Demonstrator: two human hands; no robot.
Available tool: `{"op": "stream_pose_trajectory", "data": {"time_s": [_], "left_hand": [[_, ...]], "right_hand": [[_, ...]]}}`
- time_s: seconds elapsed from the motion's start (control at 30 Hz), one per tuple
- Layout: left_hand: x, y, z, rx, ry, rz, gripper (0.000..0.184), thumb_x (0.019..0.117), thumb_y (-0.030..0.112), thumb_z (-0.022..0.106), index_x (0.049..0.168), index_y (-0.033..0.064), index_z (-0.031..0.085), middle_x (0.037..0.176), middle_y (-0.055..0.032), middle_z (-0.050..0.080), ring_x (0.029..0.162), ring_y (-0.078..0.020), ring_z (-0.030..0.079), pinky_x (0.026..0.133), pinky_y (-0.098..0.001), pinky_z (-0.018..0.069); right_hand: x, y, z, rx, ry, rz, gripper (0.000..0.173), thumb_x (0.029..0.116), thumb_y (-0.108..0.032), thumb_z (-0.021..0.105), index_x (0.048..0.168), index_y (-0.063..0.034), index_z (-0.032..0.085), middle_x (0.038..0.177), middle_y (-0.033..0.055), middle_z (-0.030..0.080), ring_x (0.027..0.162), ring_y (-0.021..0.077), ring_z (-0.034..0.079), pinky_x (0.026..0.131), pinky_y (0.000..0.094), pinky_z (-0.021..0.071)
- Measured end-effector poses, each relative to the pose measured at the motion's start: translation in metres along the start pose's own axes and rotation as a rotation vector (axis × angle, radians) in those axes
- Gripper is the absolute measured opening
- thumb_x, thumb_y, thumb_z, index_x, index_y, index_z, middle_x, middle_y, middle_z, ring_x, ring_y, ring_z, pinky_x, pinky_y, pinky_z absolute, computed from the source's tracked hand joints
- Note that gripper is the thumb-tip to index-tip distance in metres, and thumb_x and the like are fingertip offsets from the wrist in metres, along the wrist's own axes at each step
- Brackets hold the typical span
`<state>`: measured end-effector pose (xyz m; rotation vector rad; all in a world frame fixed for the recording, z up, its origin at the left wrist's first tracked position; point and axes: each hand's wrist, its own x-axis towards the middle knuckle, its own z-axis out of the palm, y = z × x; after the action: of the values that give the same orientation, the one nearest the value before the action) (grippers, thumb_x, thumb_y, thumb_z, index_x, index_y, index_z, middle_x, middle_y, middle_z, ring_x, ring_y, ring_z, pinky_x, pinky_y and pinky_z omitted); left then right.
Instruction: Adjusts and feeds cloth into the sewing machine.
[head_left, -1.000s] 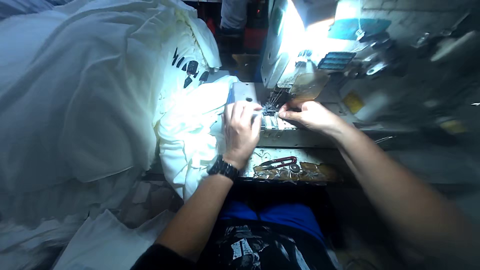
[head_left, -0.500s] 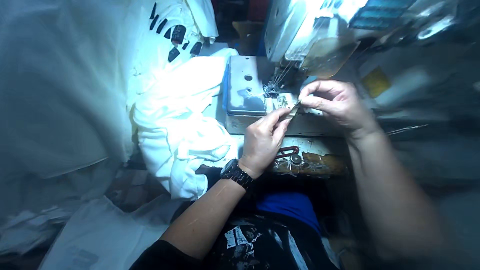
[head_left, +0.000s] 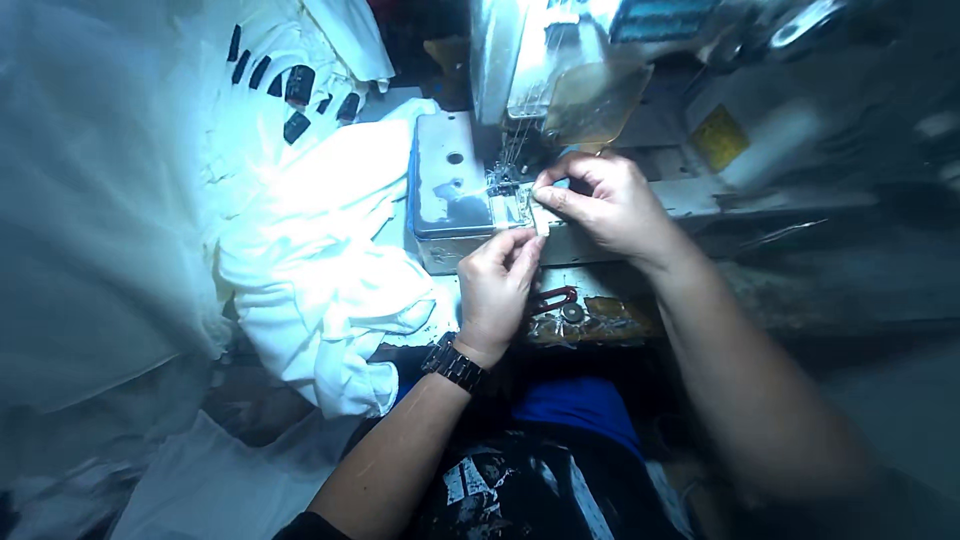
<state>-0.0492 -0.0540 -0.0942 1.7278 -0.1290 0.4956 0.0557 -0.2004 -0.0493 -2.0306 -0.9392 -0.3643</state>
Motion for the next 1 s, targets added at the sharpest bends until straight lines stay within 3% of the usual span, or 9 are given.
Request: {"op": "stream_pose_trajectory", "data": {"time_s": [0.1, 0.27, 0.37, 0.47, 0.7, 0.87, 0.93, 1.0], "left_hand": [[0.001, 0.018, -0.007, -0.161, -0.059, -0.208, 0.017, 0.1036, 0.016, 0.061, 0.111, 0.0030, 0.069, 0.076, -0.0051, 0.067, 0.054, -0.0090, 0.063, 0.050, -0.0243, 0.0569], [-0.004, 0.022, -0.016, -0.314, -0.146, -0.380, 0.023, 0.1043, 0.015, 0.059, 0.123, 0.0029, 0.065, 0.072, -0.0034, 0.064, 0.054, -0.0071, 0.061, 0.052, -0.0210, 0.0551], [-0.008, 0.023, -0.017, -0.385, -0.145, -0.455, 0.025, 0.1050, 0.016, 0.058, 0.127, 0.0043, 0.063, 0.070, -0.0023, 0.062, 0.053, -0.0069, 0.060, 0.050, -0.0201, 0.0538], [-0.010, 0.024, -0.013, -0.470, -0.116, -0.543, 0.026, 0.1050, 0.017, 0.058, 0.128, 0.0055, 0.061, 0.070, -0.0007, 0.060, 0.053, -0.0068, 0.059, 0.051, -0.0206, 0.0543], [-0.014, 0.013, 0.000, -0.519, -0.044, -0.591, 0.037, 0.1021, 0.010, 0.062, 0.138, 0.0057, 0.054, 0.072, -0.0045, 0.061, 0.053, -0.0085, 0.060, 0.051, -0.0214, 0.0540], [-0.020, 0.013, 0.000, -0.839, 0.038, -0.762, 0.036, 0.1022, 0.009, 0.058, 0.138, 0.0098, 0.053, 0.071, -0.0009, 0.056, 0.055, -0.0081, 0.059, 0.055, -0.0214, 0.0552], [-0.025, 0.012, 0.000, -0.800, 0.033, -0.748, 0.044, 0.1028, 0.007, 0.057, 0.145, 0.0107, 0.046, 0.072, -0.0042, 0.058, 0.055, -0.0097, 0.060, 0.055, -0.0220, 0.0552], [-0.027, 0.008, 0.002, -0.634, 0.012, -0.632, 0.047, 0.1020, 0.005, 0.059, 0.146, 0.0079, 0.046, 0.073, -0.0076, 0.062, 0.054, -0.0106, 0.062, 0.053, -0.0228, 0.0557]], "right_hand": [[0.002, -0.002, 0.002, -0.022, 0.006, 0.020, 0.016, 0.0984, -0.020, 0.063, 0.097, -0.0092, 0.075, 0.097, 0.0035, 0.071, 0.104, 0.0131, 0.059, 0.098, 0.0347, 0.0405], [0.003, -0.001, 0.000, -0.025, -0.015, 0.024, 0.017, 0.0985, -0.021, 0.063, 0.098, -0.0086, 0.075, 0.097, 0.0037, 0.070, 0.105, 0.0133, 0.058, 0.097, 0.0343, 0.0399], [0.002, 0.000, -0.004, 0.053, -0.046, 0.010, 0.014, 0.0988, -0.017, 0.062, 0.098, -0.0088, 0.073, 0.099, -0.0008, 0.068, 0.101, 0.0017, 0.058, 0.095, 0.0236, 0.0428], [0.001, -0.001, -0.007, 0.119, -0.088, -0.001, 0.012, 0.0986, -0.015, 0.062, 0.099, -0.0076, 0.071, 0.095, -0.0040, 0.067, 0.088, -0.0056, 0.060, 0.081, 0.0134, 0.0489], [0.002, 0.001, -0.011, 0.157, -0.172, -0.025, 0.011, 0.0979, -0.017, 0.063, 0.098, -0.0089, 0.071, 0.094, -0.0054, 0.067, 0.089, -0.0061, 0.061, 0.083, 0.0131, 0.0497], [0.002, 0.003, -0.013, 0.210, -0.170, -0.005, 0.010, 0.0988, -0.015, 0.062, 0.099, -0.0100, 0.070, 0.094, -0.0075, 0.067, 0.087, -0.0062, 0.062, 0.082, 0.0134, 0.0510], [0.002, 0.004, -0.014, 0.266, -0.111, 0.022, 0.010, 0.0985, -0.014, 0.062, 0.100, -0.0097, 0.071, 0.098, -0.0064, 0.067, 0.091, -0.0044, 0.061, 0.084, 0.0147, 0.0511], [0.002, 0.007, -0.012, 0.292, -0.037, 0.052, 0.010, 0.0977, -0.015, 0.064, 0.100, -0.0098, 0.071, 0.101, -0.0051, 0.067, 0.095, -0.0029, 0.061, 0.085, 0.0155, 0.0510]]}}
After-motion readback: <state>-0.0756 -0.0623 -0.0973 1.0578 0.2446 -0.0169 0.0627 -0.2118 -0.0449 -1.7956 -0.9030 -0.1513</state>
